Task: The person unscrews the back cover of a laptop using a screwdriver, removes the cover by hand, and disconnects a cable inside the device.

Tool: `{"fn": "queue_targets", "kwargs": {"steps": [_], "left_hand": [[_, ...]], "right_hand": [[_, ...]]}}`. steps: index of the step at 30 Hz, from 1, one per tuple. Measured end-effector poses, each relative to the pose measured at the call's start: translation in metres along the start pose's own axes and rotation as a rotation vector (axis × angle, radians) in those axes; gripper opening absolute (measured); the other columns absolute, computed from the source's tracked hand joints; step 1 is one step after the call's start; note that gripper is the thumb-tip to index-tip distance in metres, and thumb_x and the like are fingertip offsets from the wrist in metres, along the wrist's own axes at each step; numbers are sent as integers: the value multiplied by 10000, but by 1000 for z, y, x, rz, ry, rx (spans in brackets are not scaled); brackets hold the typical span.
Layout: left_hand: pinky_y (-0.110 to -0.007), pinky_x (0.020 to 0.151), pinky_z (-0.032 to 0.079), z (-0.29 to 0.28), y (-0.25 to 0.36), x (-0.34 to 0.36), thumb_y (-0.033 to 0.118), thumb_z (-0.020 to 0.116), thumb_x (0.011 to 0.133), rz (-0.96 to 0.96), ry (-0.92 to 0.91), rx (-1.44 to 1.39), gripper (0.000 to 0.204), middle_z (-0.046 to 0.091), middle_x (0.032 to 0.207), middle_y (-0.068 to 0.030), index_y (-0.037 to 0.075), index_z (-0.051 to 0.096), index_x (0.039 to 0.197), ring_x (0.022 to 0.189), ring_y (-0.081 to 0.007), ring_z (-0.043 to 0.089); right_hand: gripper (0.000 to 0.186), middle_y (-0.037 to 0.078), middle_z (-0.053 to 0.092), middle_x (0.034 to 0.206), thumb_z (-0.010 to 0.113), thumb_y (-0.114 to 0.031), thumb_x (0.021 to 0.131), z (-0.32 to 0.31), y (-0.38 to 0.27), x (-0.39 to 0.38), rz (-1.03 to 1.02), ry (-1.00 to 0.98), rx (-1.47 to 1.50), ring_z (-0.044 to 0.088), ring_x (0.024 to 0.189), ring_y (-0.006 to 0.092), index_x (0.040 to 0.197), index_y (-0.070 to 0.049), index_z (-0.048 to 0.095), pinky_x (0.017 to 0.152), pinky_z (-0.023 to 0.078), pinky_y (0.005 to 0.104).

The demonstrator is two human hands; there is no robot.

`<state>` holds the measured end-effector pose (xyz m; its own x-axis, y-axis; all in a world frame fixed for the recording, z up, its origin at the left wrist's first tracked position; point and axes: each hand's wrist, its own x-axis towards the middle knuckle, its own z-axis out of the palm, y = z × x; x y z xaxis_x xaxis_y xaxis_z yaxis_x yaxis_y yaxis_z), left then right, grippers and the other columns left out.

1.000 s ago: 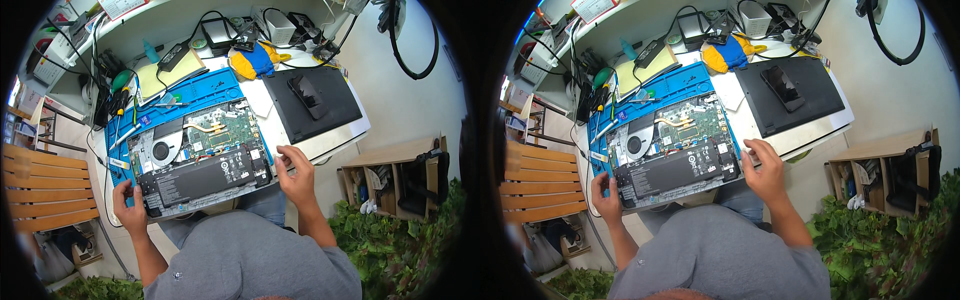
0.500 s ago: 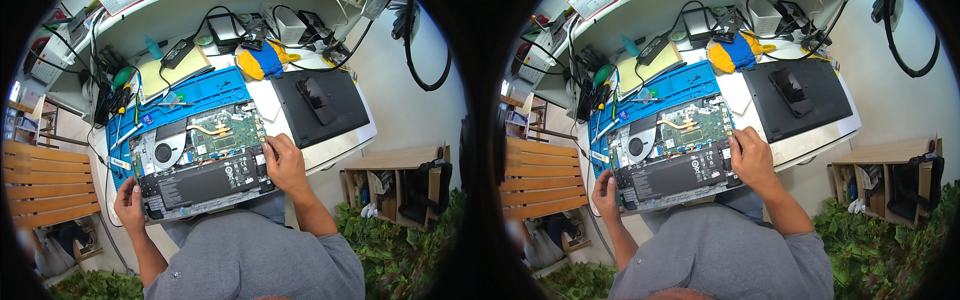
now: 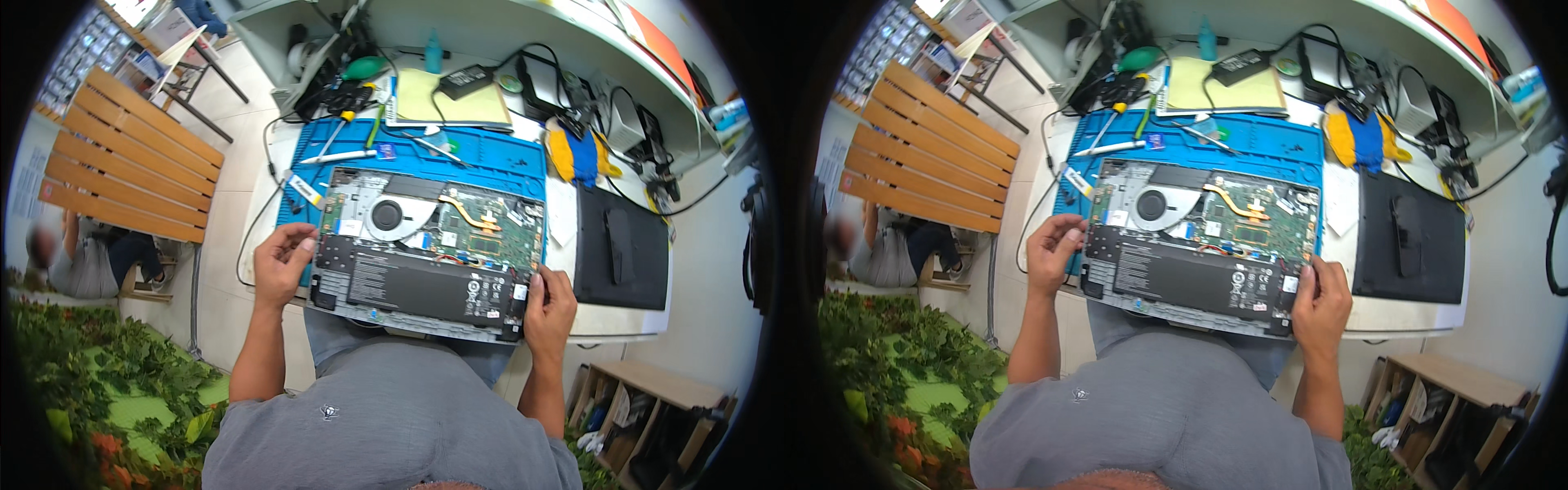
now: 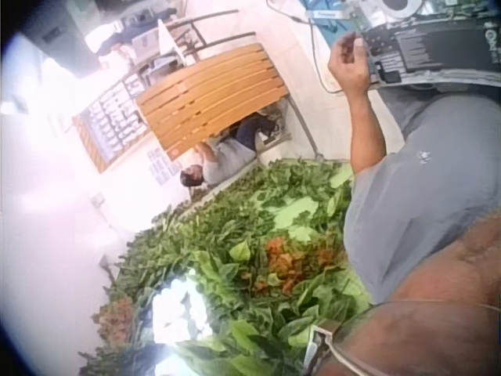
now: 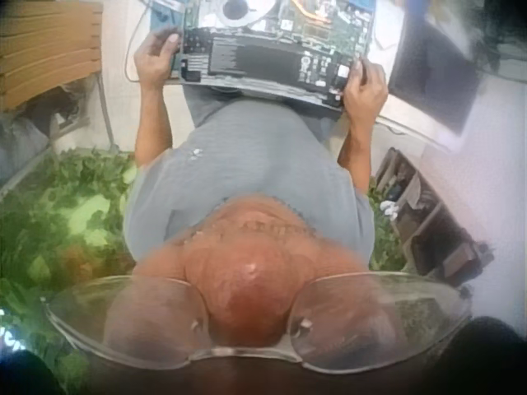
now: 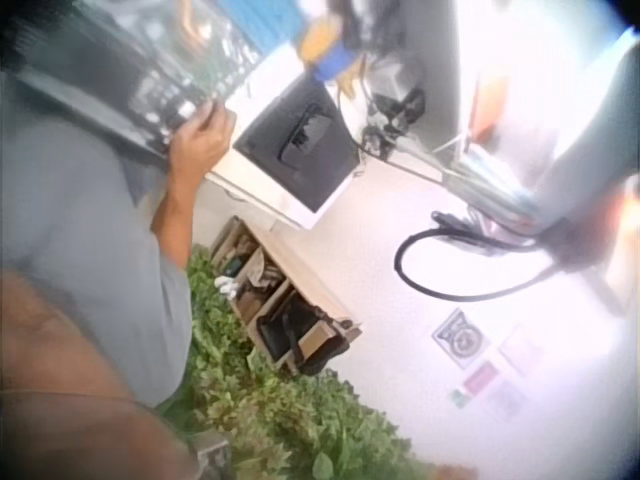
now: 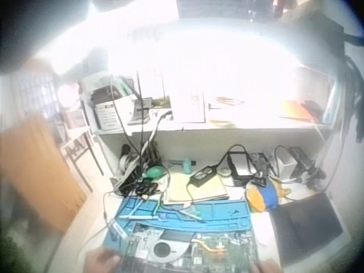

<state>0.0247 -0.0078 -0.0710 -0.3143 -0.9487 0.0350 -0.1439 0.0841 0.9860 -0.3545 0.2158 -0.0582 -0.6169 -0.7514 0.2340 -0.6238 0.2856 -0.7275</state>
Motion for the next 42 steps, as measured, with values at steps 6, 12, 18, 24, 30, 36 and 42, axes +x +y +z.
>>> {"fn": "queue_targets", "kwargs": {"steps": [6,12,18,24,30,36,42], "left_hand": [[-293,762,609,11,34,7,128,816,961,90,48,382,261,818,963,-135,-36,771,1159,855,-173,786],[-301,693,573,-43,79,56,197,816,980,270,180,651,222,790,827,-103,44,819,1141,724,-153,737],[-286,759,593,-96,76,94,144,771,989,126,101,387,224,813,956,-91,14,812,1166,801,-127,734],[-354,824,571,-40,30,75,127,858,886,177,-208,852,234,765,1002,-100,54,829,1107,888,-231,714],[-404,845,591,-46,26,64,97,715,1008,364,-108,1012,209,749,1053,-155,90,754,1213,950,-326,748],[-321,818,610,-33,92,80,110,580,1157,554,144,443,190,795,1003,-91,41,714,1273,916,-159,776],[-308,871,644,55,178,82,56,612,1135,931,-144,227,219,799,1045,-100,-10,724,1311,958,-158,784]], "right_hand": [[211,101,638,868,662,-106,1082,9,25,2,-30,50,120,582,734,162,1137,65,773,648,450,341],[226,41,659,875,676,-126,1107,16,34,-2,-30,148,161,550,737,77,1141,62,797,635,423,261],[219,47,655,872,678,-117,1102,20,37,-5,-70,181,187,540,734,78,1137,69,789,632,418,272],[178,82,681,887,682,-64,1079,19,40,-5,-88,195,192,596,770,129,1101,87,773,690,476,302],[173,89,692,868,699,-70,1060,13,19,-4,-74,173,151,612,751,139,1118,65,790,671,473,308],[148,67,689,882,732,-64,1028,2,27,-6,-70,201,190,584,706,101,1107,44,795,621,453,275],[163,74,698,932,754,-27,971,-40,-4,28,-231,281,140,567,697,121,1125,22,778,611,460,271]]}}
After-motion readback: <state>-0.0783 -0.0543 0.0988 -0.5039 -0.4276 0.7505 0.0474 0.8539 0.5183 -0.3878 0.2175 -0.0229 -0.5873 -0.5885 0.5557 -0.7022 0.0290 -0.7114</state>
